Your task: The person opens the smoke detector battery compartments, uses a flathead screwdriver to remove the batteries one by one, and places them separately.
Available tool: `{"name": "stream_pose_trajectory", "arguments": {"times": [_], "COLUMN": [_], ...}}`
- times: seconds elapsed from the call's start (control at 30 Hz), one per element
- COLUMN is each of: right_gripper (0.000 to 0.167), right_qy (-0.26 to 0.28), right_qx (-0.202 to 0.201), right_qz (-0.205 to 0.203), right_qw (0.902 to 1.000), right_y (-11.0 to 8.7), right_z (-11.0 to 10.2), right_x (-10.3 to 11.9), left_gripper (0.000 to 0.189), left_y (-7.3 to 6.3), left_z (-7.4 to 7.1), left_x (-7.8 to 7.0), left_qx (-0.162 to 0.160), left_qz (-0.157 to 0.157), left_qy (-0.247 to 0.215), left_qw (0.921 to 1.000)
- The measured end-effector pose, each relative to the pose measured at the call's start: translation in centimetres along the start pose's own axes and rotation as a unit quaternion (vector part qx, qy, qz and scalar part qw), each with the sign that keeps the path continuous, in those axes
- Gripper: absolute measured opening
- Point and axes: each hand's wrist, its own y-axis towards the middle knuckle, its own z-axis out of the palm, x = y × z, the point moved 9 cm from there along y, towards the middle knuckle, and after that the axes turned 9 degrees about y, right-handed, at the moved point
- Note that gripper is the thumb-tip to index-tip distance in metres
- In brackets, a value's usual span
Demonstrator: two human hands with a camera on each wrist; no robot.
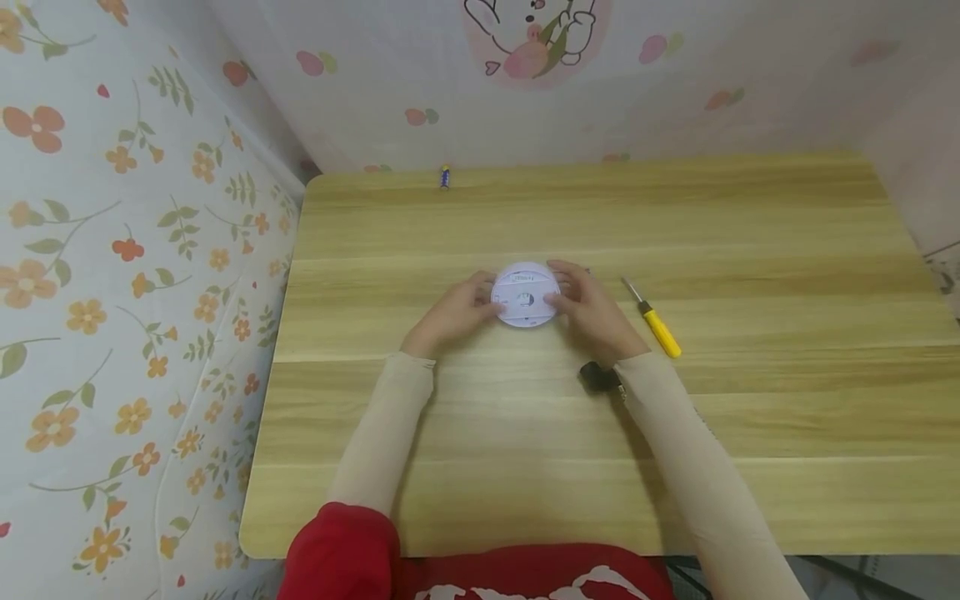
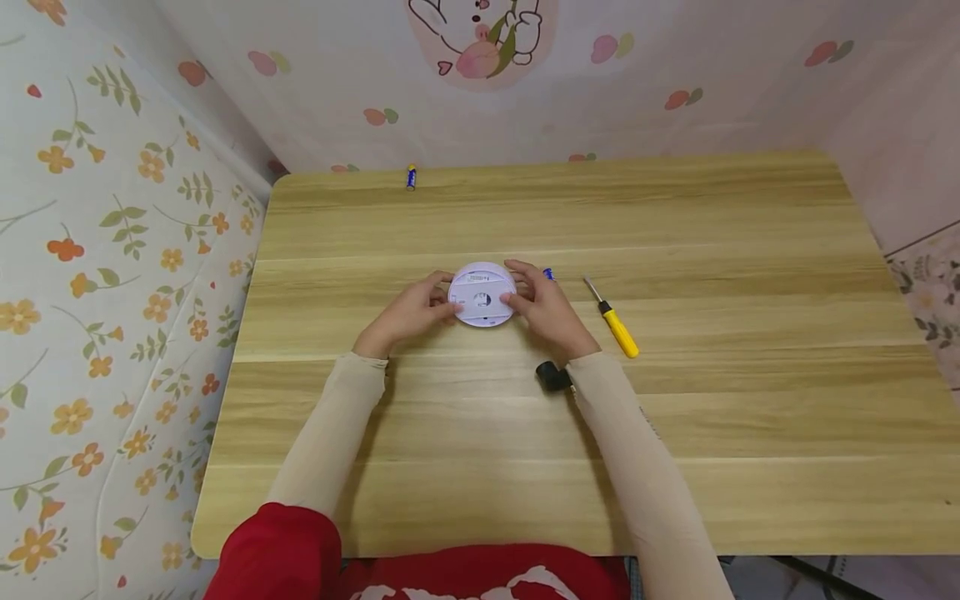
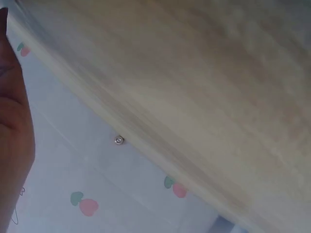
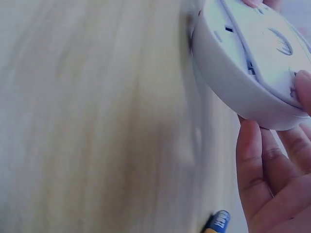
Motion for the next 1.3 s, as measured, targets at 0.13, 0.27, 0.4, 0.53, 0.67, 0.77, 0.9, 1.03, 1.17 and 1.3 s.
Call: {"name": "stream_pose_trajectory", "arguments": {"times": [0.13,0.27,0.4,0.53,0.67,0.77,0.9,1.03,1.17,1.3], "right_gripper": [0.048,0.044,0.037,0.033,0.032,0.032,0.03,0.034,0.037,0.036], "right_qy": [-0.043,-0.07,-0.104,-0.162,-0.213,-0.254,-0.326,-0.404,-0.459,-0.499], "right_qx": [0.0,0.005,0.011,0.026,0.043,0.052,0.053,0.057,0.068,0.082], "right_qz": [-0.03,-0.057,-0.073,-0.129,-0.182,-0.213,-0.25,-0.281,-0.303,-0.314], "right_qw": [0.9986,0.9959,0.9919,0.9781,0.9589,0.9421,0.9102,0.8685,0.8323,0.8037], "right_y": [-0.2,-0.6,-0.9,-1.4,-2.1,-2.6,-3.5,-4.2,-4.9,-5.2], "right_z": [-0.2,-0.3,-0.4,-0.2,0.3,0.7,1.3,2.1,2.8,3.3], "right_x": [1.0,1.9,2.3,3.2,4.3,4.8,5.0,4.7,4.4,4.3], "left_gripper": [0.045,0.04,0.035,0.031,0.03,0.029,0.029,0.029,0.028,0.03], "left_y": [-0.1,-0.1,-0.1,-0.2,-0.5,-0.8,-1.2,-1.6,-2.0,-2.2], "left_z": [-0.5,-0.8,-1.0,-1.0,-1.0,-0.8,-0.4,0.2,0.7,1.1], "left_x": [-0.1,-0.4,-0.9,-1.7,-2.7,-3.3,-3.5,-3.3,-3.3,-3.5], "left_qx": [-0.018,-0.029,-0.034,-0.04,-0.047,-0.048,-0.047,-0.045,-0.047,-0.05], "left_qz": [0.011,0.022,0.035,0.063,0.1,0.12,0.132,0.134,0.137,0.144], "left_qy": [0.006,0.009,0.02,0.075,0.16,0.199,0.223,0.244,0.253,0.256], "left_qw": [0.9998,0.9993,0.9986,0.9944,0.9809,0.9715,0.9648,0.9594,0.9567,0.9547]}}
